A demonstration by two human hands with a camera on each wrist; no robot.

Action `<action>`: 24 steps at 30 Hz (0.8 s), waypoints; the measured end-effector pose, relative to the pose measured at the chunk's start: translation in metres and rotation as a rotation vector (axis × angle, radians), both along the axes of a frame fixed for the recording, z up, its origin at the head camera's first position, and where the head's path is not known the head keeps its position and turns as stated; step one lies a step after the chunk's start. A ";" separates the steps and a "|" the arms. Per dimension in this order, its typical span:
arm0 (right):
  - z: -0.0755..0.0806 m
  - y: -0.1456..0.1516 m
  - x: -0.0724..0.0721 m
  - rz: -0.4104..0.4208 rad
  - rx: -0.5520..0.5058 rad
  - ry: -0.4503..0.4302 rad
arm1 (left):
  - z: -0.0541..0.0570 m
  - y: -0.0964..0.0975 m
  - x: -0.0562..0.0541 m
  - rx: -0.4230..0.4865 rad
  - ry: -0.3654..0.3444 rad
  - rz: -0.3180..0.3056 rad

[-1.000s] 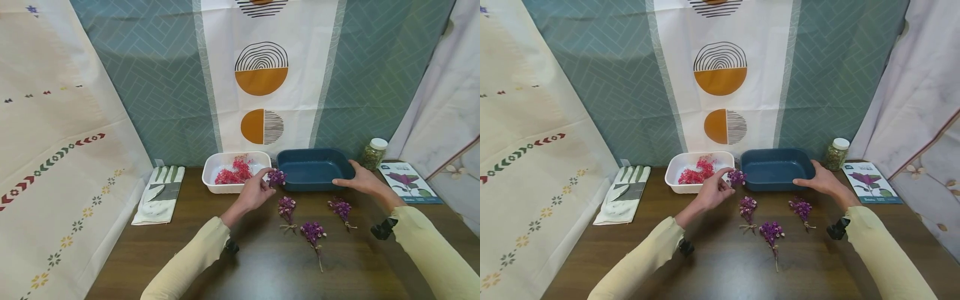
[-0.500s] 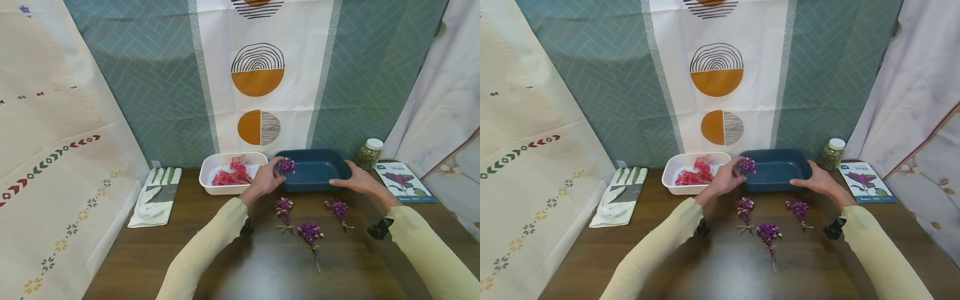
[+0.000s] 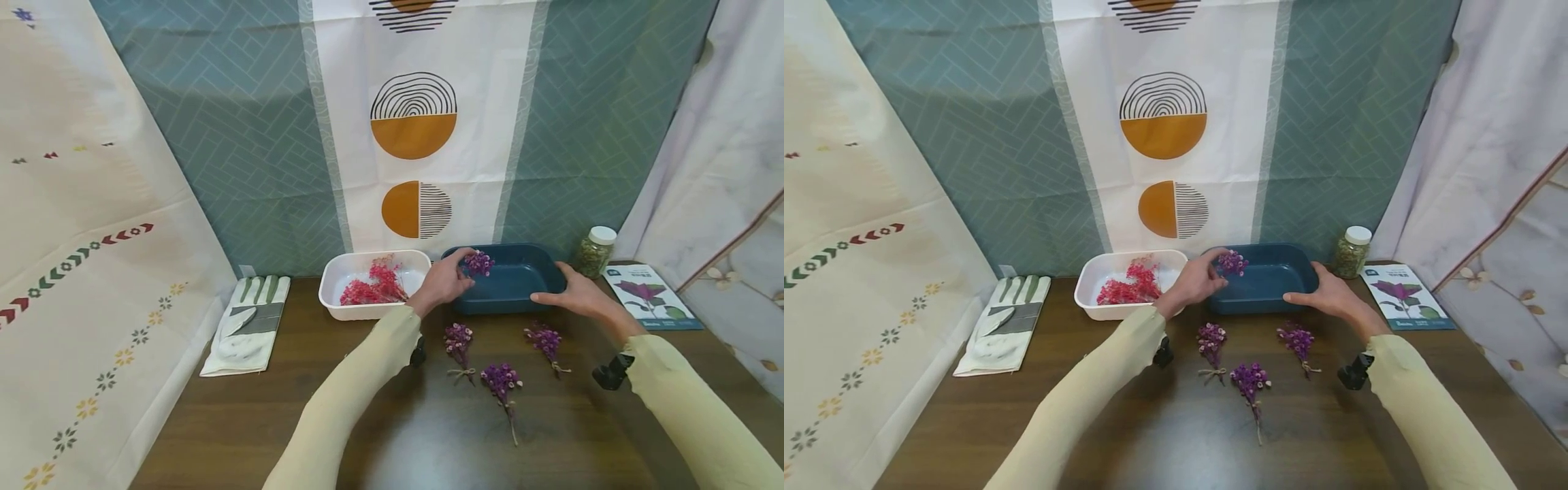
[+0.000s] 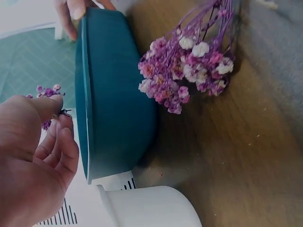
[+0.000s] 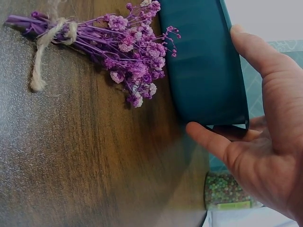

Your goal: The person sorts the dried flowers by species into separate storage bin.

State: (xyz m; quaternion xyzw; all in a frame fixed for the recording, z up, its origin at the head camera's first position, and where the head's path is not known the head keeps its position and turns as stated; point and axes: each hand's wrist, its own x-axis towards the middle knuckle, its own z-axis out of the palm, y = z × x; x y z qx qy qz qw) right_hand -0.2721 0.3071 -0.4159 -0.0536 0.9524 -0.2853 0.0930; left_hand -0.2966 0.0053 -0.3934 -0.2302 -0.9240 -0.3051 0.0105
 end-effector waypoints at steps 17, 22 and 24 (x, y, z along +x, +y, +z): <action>-0.001 0.001 0.000 0.004 -0.005 0.010 | -0.007 0.021 -0.015 -0.109 -0.012 0.001; -0.002 0.002 -0.001 0.009 -0.013 0.006 | -0.007 0.020 -0.009 -0.105 0.009 0.058; -0.002 0.003 -0.002 0.009 -0.018 0.007 | -0.005 0.018 -0.003 -0.072 0.031 0.091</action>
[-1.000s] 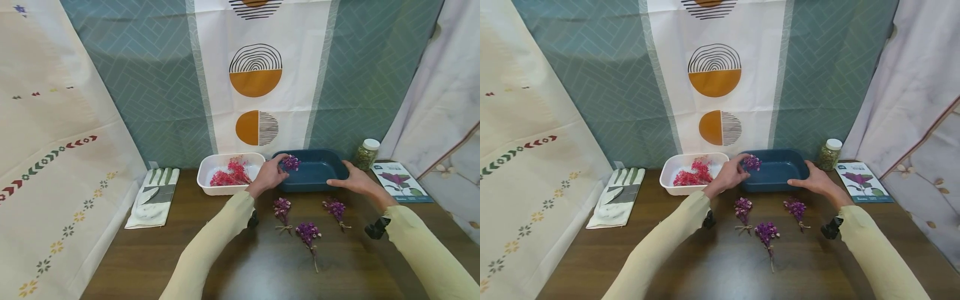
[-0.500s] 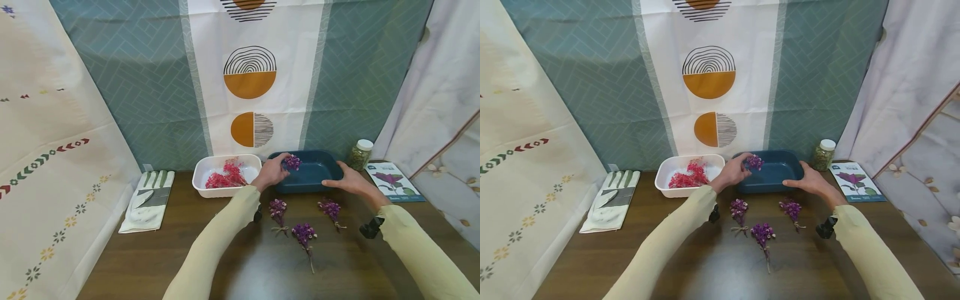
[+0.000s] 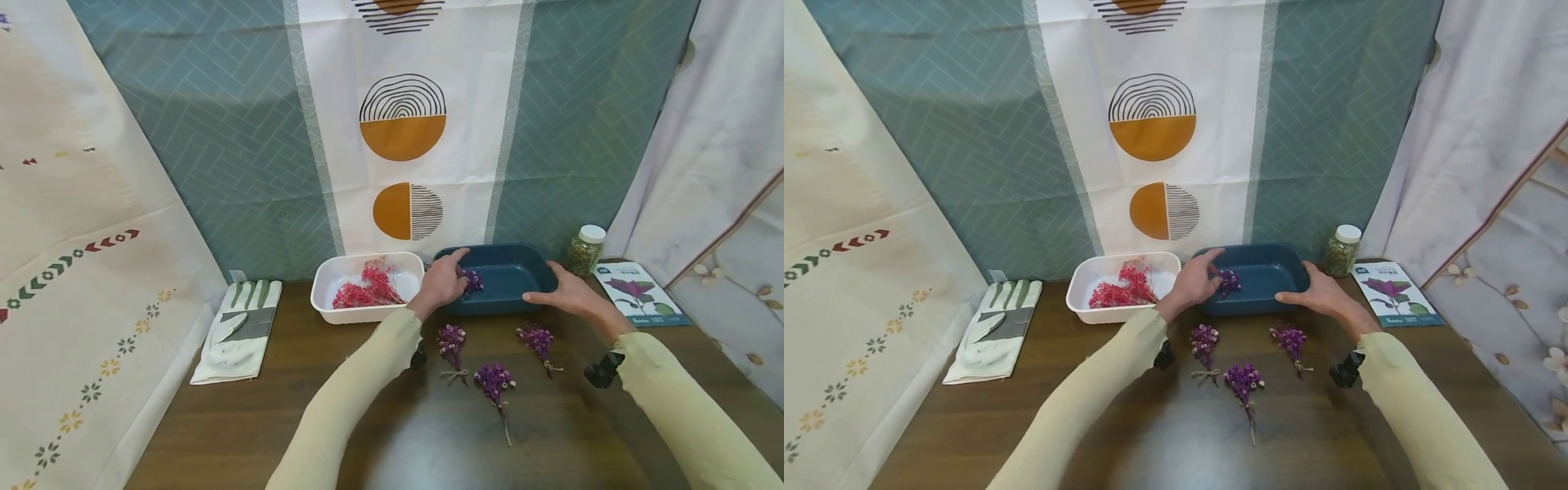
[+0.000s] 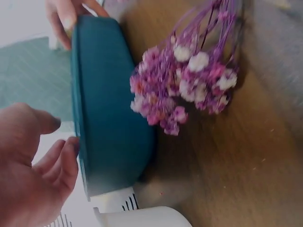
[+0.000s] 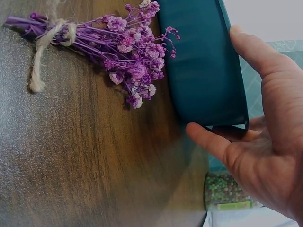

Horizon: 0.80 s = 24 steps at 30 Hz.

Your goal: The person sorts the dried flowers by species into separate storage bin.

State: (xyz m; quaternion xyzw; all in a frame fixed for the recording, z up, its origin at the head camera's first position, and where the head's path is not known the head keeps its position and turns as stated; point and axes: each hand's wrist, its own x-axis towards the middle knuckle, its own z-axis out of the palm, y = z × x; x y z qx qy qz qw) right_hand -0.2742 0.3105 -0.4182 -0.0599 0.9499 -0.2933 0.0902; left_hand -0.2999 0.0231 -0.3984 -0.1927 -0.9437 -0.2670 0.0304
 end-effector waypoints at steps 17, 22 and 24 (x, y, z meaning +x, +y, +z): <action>0.002 -0.001 0.002 -0.003 0.011 -0.003 | -0.031 -0.039 0.106 0.166 -0.056 0.213; 0.002 -0.001 0.002 -0.004 0.008 -0.004 | -0.041 -0.040 0.128 0.153 -0.100 0.244; 0.001 -0.001 0.001 -0.004 0.011 -0.003 | -0.043 -0.040 0.135 0.141 -0.111 0.244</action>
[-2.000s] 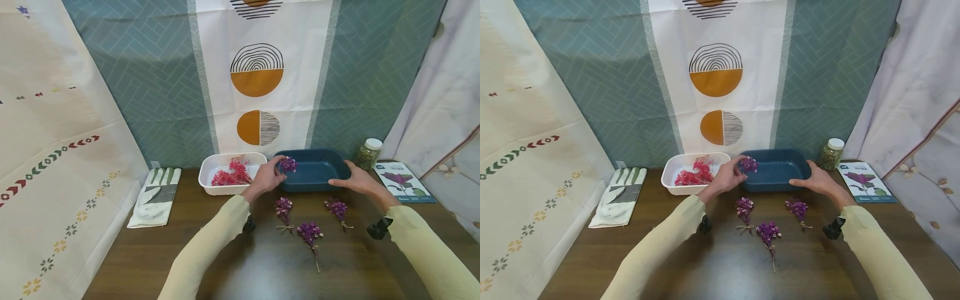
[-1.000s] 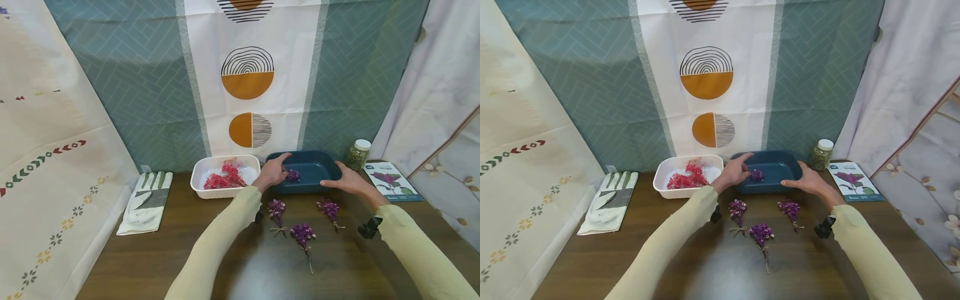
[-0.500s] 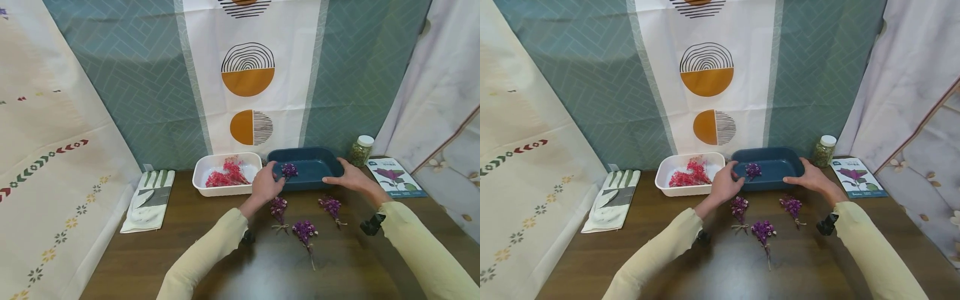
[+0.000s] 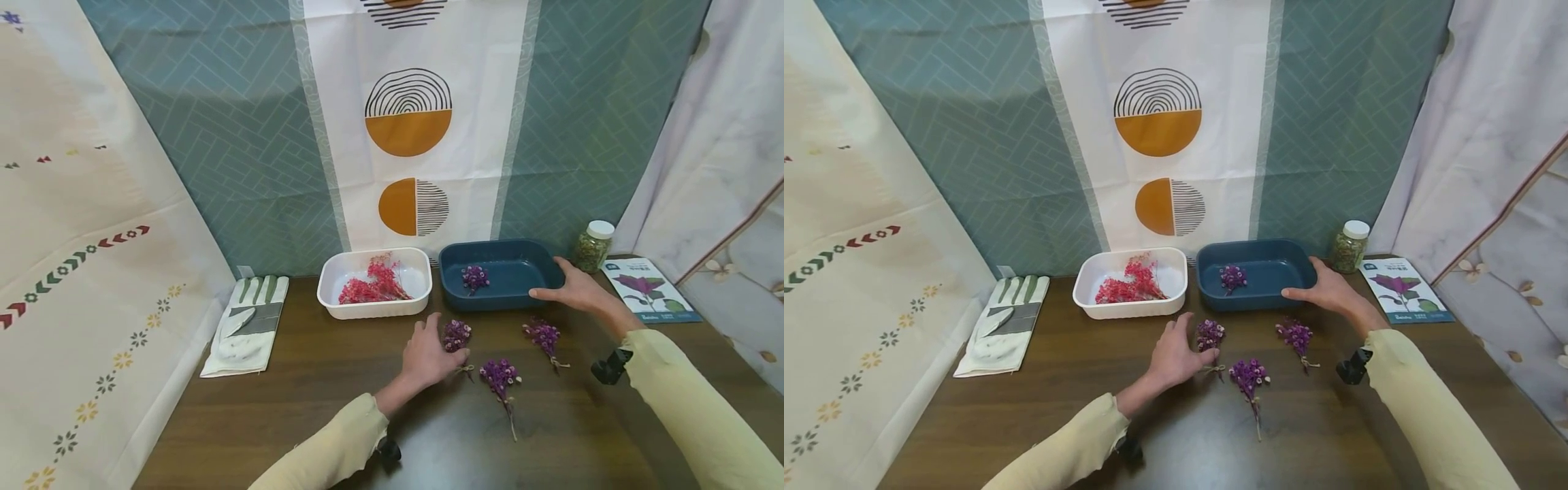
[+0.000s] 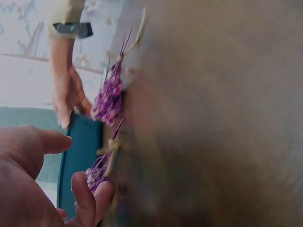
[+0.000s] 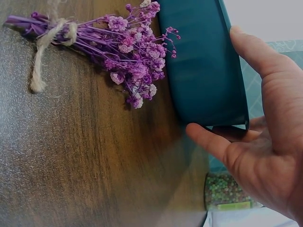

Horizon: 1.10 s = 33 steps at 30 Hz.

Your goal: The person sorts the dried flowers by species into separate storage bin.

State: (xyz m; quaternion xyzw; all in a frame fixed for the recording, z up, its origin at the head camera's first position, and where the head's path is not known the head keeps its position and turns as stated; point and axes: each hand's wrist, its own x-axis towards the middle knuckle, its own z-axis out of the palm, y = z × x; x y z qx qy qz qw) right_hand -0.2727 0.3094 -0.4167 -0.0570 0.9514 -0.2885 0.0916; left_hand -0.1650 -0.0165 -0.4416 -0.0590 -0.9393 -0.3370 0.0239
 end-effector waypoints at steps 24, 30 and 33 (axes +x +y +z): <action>-0.001 0.002 -0.003 0.003 -0.009 0.003 | -0.018 0.021 0.000 -0.121 -0.073 0.029; -0.002 0.002 -0.002 -0.001 -0.012 0.000 | -0.021 0.022 -0.001 -0.123 -0.064 0.023; -0.002 0.002 -0.002 -0.005 -0.015 -0.002 | -0.022 0.020 -0.001 -0.112 -0.049 0.012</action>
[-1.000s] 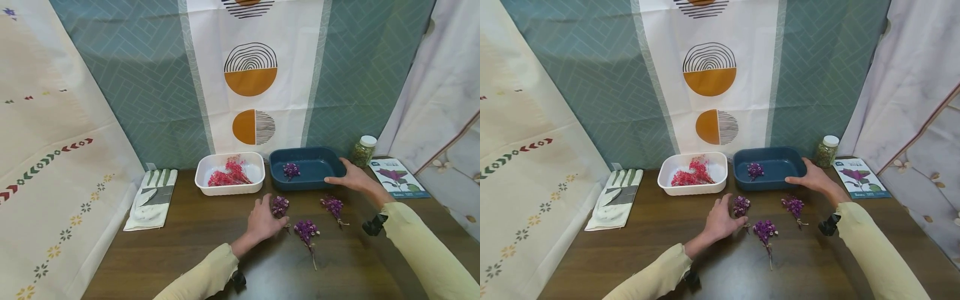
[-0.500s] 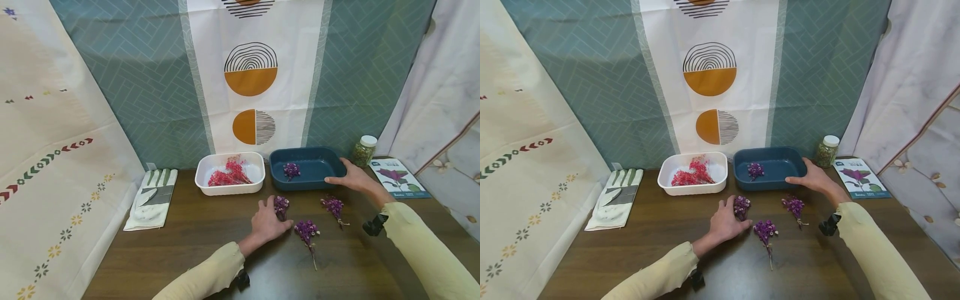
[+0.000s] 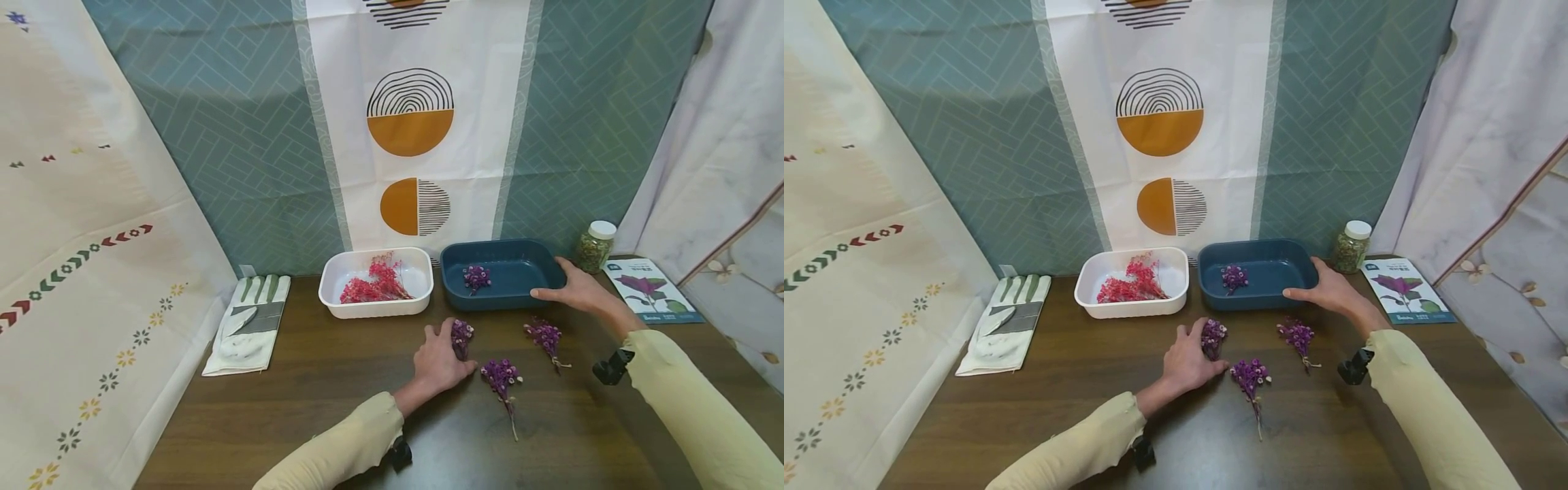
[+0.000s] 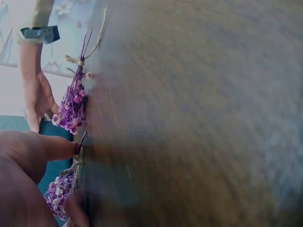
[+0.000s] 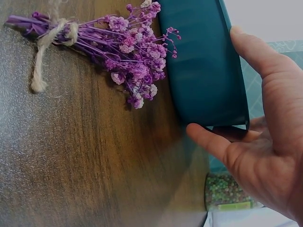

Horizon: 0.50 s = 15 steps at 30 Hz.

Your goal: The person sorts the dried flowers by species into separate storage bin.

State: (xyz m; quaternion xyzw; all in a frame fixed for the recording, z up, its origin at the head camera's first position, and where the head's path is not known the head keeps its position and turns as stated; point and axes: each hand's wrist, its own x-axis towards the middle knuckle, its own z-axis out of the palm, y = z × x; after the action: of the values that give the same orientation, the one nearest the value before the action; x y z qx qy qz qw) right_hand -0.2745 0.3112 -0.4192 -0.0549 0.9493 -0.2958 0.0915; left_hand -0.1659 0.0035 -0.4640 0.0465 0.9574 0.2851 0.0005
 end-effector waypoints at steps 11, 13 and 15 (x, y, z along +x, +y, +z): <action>0.000 -0.002 0.001 -0.002 0.007 -0.003 | -0.002 -0.009 -0.004 0.038 0.062 -0.047; 0.000 -0.002 0.001 -0.003 0.006 -0.004 | -0.002 -0.011 -0.004 0.047 0.079 -0.060; 0.001 -0.002 0.002 -0.004 0.004 -0.004 | -0.001 -0.013 -0.005 0.053 0.097 -0.070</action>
State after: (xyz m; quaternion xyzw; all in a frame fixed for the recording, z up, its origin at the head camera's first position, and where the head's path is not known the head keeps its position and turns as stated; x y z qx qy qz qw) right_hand -0.2728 0.3091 -0.4185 -0.0522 0.9498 -0.2941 0.0928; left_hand -0.1704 -0.0095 -0.4654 0.0937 0.9461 0.3077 -0.0370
